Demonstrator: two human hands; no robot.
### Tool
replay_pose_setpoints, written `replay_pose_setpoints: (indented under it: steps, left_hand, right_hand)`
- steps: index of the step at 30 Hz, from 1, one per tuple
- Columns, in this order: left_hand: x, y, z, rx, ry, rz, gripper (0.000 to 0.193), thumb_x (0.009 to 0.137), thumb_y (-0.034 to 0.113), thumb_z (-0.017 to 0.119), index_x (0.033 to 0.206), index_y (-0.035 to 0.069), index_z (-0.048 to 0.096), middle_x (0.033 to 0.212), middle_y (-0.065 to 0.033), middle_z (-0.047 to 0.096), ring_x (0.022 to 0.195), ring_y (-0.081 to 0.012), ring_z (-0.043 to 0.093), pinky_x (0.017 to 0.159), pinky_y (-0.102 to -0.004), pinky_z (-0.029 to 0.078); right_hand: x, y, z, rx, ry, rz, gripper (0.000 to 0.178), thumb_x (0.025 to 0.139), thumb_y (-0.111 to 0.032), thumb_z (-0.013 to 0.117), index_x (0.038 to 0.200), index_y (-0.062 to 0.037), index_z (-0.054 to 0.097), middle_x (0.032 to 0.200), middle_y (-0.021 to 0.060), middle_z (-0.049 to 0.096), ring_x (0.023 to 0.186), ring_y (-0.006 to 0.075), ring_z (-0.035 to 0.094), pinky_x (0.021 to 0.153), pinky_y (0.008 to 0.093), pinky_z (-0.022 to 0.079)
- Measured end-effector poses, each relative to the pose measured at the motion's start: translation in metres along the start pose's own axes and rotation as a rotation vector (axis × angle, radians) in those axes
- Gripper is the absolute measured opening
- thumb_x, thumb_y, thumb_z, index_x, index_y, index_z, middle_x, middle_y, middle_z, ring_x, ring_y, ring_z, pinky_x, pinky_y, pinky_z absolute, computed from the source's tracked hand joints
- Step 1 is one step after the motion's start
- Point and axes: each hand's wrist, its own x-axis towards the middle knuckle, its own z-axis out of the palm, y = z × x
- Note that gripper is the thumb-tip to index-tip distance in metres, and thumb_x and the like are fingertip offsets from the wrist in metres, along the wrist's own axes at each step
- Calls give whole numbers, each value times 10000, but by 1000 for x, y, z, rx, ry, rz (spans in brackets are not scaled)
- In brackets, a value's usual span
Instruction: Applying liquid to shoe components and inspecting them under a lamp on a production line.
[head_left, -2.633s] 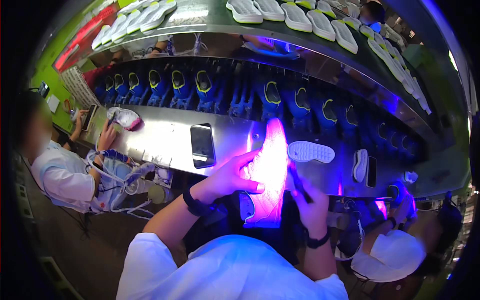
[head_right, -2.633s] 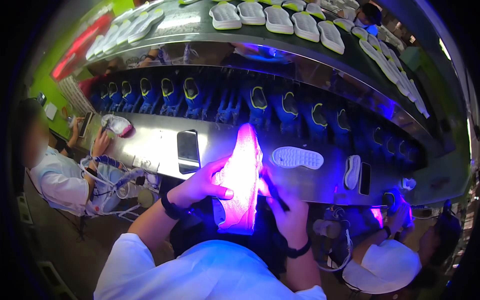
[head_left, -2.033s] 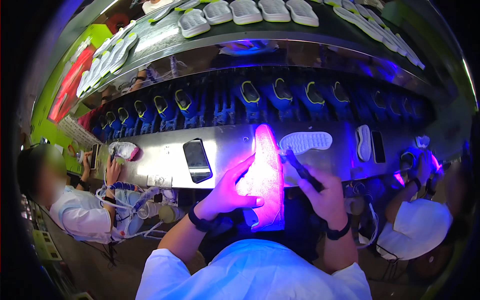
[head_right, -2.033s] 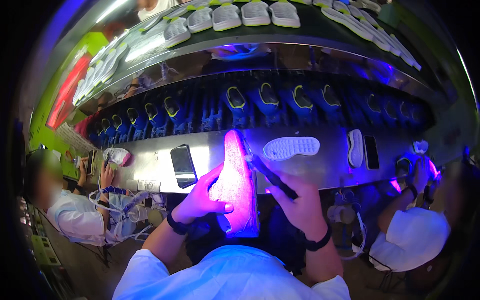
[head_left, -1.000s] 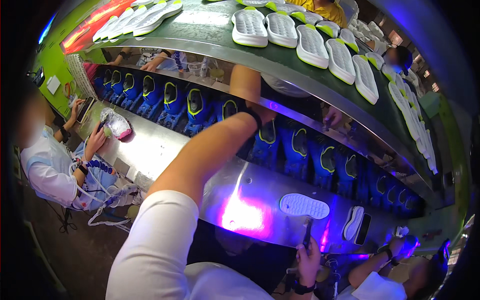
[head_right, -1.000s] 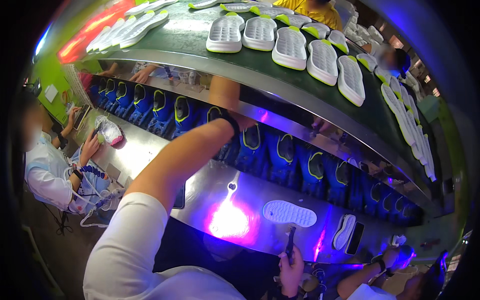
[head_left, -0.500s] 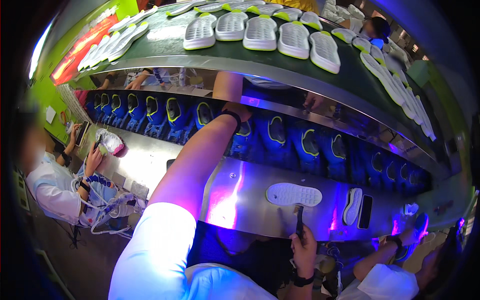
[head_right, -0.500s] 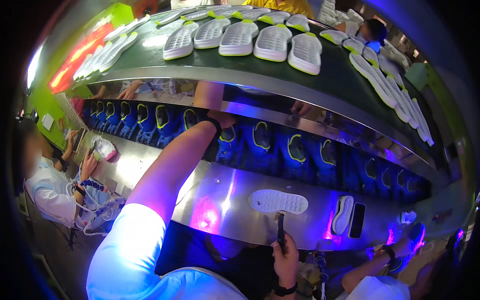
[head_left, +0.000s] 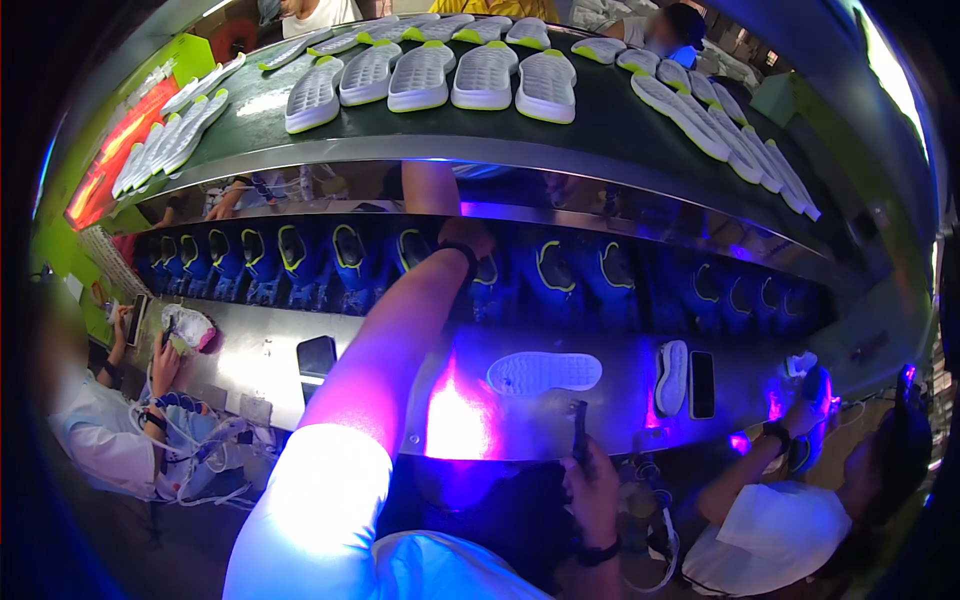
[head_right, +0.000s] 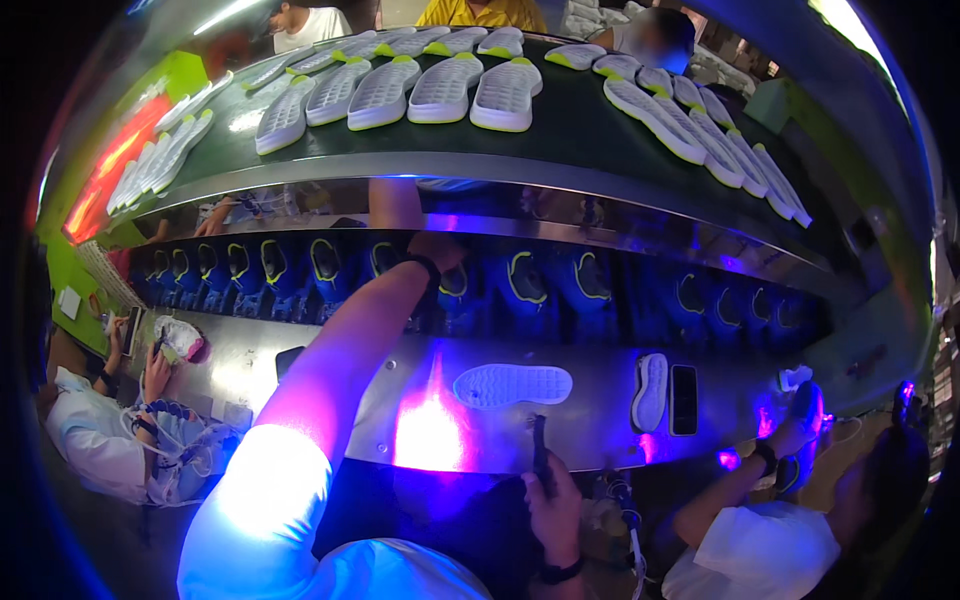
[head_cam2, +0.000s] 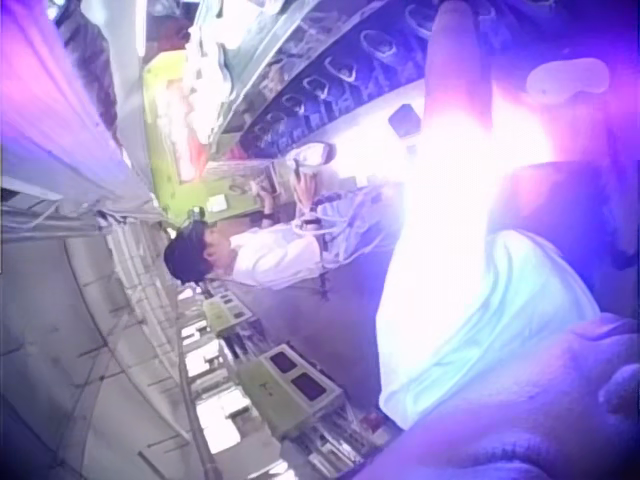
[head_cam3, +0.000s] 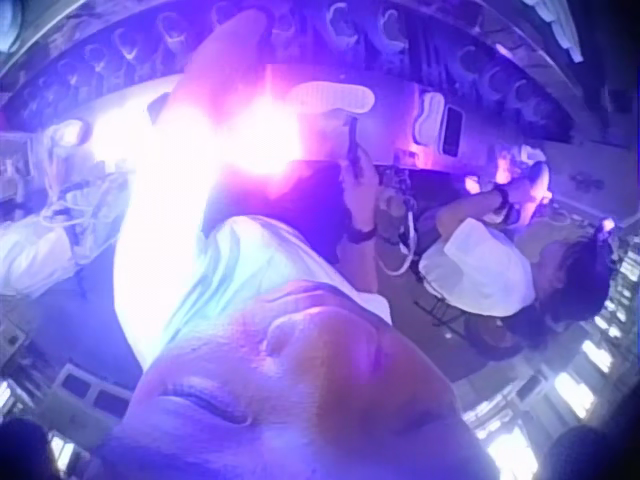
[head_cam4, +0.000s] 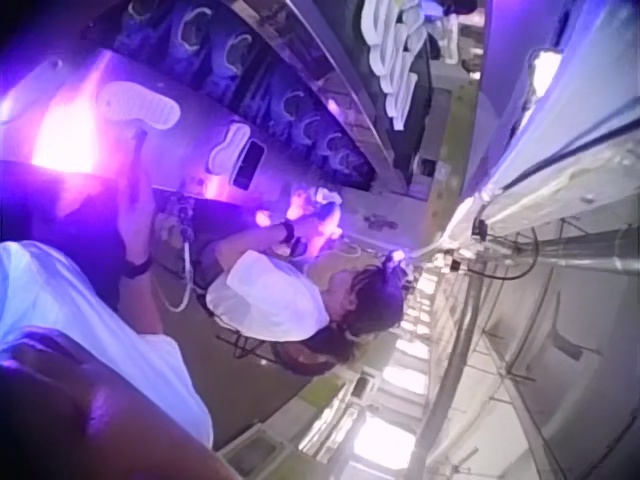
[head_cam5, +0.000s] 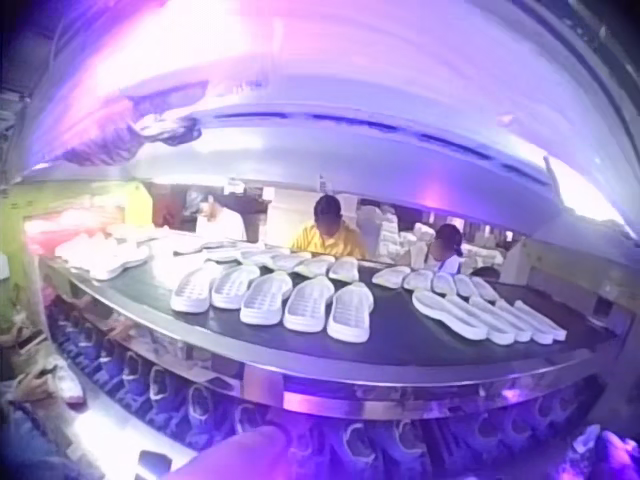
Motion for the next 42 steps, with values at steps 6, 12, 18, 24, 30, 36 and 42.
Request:
replay_pose_setpoints:
  steps: [6, 12, 18, 24, 30, 36, 42]
  left_hand:
    - [-147, -34, -14, -1400, -23, -64, 320, 946, 221, 647, 1209, 39, 630, 1005, -98, 716, 900, -197, 721, 801, -336, 583]
    - [-317, -53, -37, -1616, -19, 88, 475, 899, 136, 768, 1307, 17, 554, 1168, -84, 680, 1084, -183, 677, 922, -348, 571]
    - [-420, -85, -15, -795, 370, 408, 895, 672, 248, 953, 1409, 17, 501, 1349, -152, 604, 1241, -272, 606, 1072, -419, 479]
    - [-496, -99, 31, -457, 511, 553, 904, 736, 425, 848, 1422, -24, 470, 1364, -221, 578, 1329, -392, 545, 1185, -600, 320]
    - [-524, -121, 65, -502, 437, 583, 629, 790, 240, 707, 1332, -49, 571, 1419, -239, 562, 1396, -402, 496, 1189, -664, 255]
    - [-523, -133, 74, -429, 421, 634, 667, 823, 328, 766, 1335, -40, 550, 1429, -242, 563, 1382, -412, 510, 1163, -670, 298]
    - [-519, -140, 79, -446, 424, 639, 515, 851, 189, 662, 1310, -37, 605, 1432, -217, 573, 1377, -373, 523, 1164, -632, 334]
  right_hand:
    - [-13, 9, -8, 37, 22, -56, 436, 977, -34, 613, 1410, -39, 559, 886, 1, 655, 629, 46, 514, 548, 212, 432]
    - [-22, 5, 16, 36, -42, -172, 452, 985, -28, 631, 1430, -12, 556, 1006, 28, 676, 824, 79, 611, 765, 246, 511]
    - [-35, -14, 64, -25, -135, -187, 414, 971, -38, 658, 1382, -7, 609, 1041, 57, 706, 892, 113, 656, 830, 272, 522]
    - [-46, 0, 105, -267, -261, -298, 396, 947, -69, 692, 1337, -16, 648, 1070, 110, 752, 952, 143, 694, 879, 296, 527]
    - [-37, 4, 150, -389, -338, -374, 382, 978, -93, 673, 1353, -27, 641, 976, 67, 735, 859, 124, 696, 842, 306, 543]
    - [-18, 35, 164, -148, -352, -104, 425, 1008, -163, 674, 1395, -7, 598, 967, 29, 707, 818, 114, 670, 798, 284, 534]
    - [-43, 48, 158, -88, -436, -20, 443, 996, -154, 685, 1400, 5, 594, 954, 12, 662, 815, 99, 609, 783, 266, 511]
